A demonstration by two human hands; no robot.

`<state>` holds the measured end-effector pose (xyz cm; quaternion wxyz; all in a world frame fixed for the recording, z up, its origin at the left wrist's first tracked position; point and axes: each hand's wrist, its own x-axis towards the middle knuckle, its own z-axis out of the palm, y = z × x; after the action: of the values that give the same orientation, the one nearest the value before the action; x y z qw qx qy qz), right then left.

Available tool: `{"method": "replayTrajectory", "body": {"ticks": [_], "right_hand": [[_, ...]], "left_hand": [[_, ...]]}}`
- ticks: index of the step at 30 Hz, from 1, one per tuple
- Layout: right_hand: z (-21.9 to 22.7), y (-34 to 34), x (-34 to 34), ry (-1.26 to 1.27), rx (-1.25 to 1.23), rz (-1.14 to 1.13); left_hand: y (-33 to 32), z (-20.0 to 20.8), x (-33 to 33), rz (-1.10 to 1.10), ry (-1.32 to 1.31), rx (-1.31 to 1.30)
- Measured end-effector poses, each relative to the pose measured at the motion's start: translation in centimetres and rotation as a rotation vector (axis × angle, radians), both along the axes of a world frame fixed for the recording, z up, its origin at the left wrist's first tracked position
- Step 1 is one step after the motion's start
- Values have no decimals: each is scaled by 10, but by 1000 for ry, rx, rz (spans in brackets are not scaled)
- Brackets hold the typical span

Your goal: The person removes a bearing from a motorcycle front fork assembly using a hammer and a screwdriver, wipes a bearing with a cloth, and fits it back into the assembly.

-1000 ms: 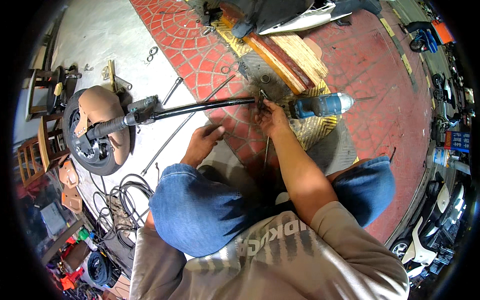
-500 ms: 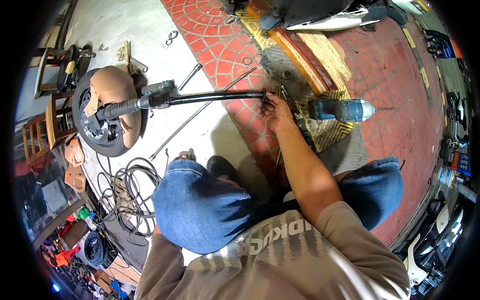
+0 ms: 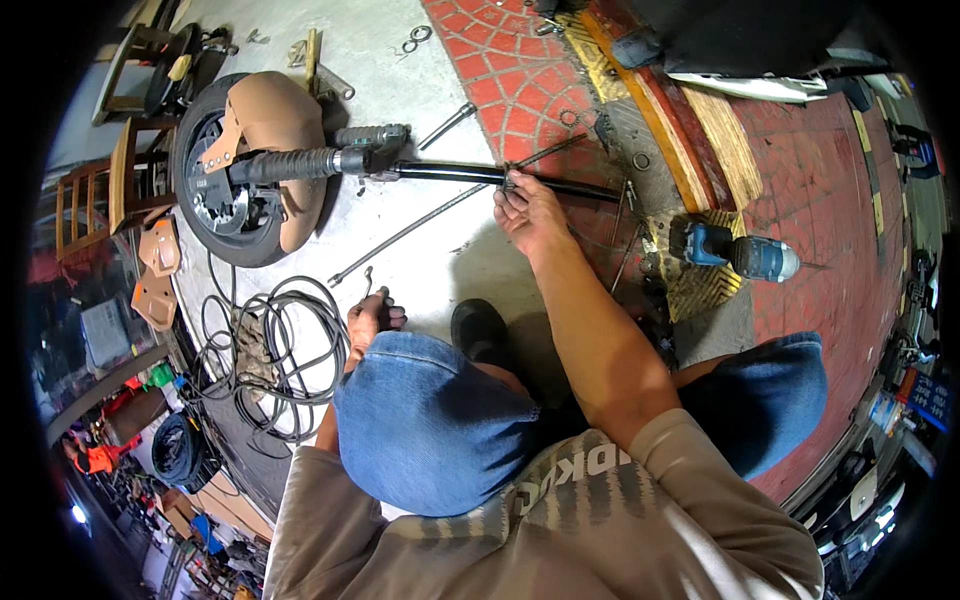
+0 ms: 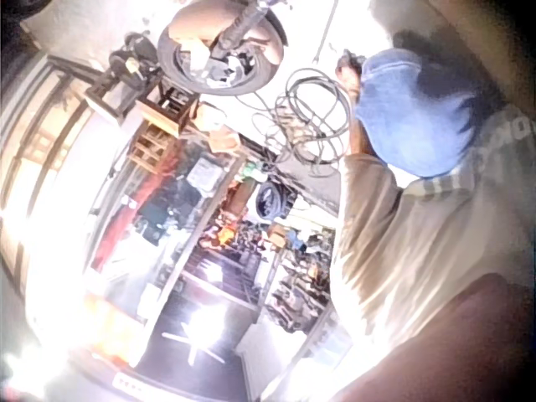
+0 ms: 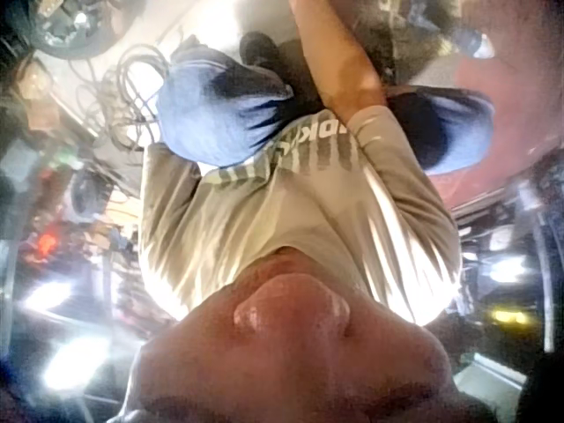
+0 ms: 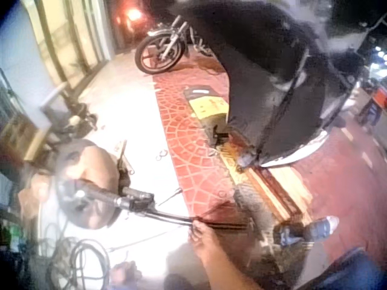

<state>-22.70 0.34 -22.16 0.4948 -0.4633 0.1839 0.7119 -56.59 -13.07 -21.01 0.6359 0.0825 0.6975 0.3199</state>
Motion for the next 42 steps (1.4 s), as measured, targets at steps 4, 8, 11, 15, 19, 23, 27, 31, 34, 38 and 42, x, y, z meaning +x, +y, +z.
{"method": "replayTrajectory", "body": {"ticks": [4, 8, 11, 15, 19, 23, 27, 31, 34, 38, 42], "right_hand": [[1, 15, -35, -3, 10, 63], [6, 30, -71, -6, -14, 102], [9, 38, -94, -4, -10, 138], [10, 47, -119, 27, 14, 145], [8, 54, -140, 40, -2, 147], [9, 57, -148, 40, 7, 164], [10, 56, -143, 14, -5, 218], [8, 55, -137, 26, -28, 245], [4, 54, -137, 18, -29, 256], [4, 53, -139, 22, -21, 230], [7, 54, -140, -16, -43, 236]], "left_hand": [[9, -4, -9, -119, 128, -73], [7, -10, -16, -174, 104, -33], [5, -13, -19, -147, 84, -17], [8, -15, -20, -141, 116, -43], [11, -14, -20, -144, 116, -65], [12, -14, -22, -126, 109, -78], [13, -10, -16, -82, 111, -91], [40, 33, 1, -343, 356, 118], [98, 97, 3, -581, 1029, 748], [219, 148, -1, -786, 1399, 1268], [261, 138, 15, -1025, 1454, 1278]]}}
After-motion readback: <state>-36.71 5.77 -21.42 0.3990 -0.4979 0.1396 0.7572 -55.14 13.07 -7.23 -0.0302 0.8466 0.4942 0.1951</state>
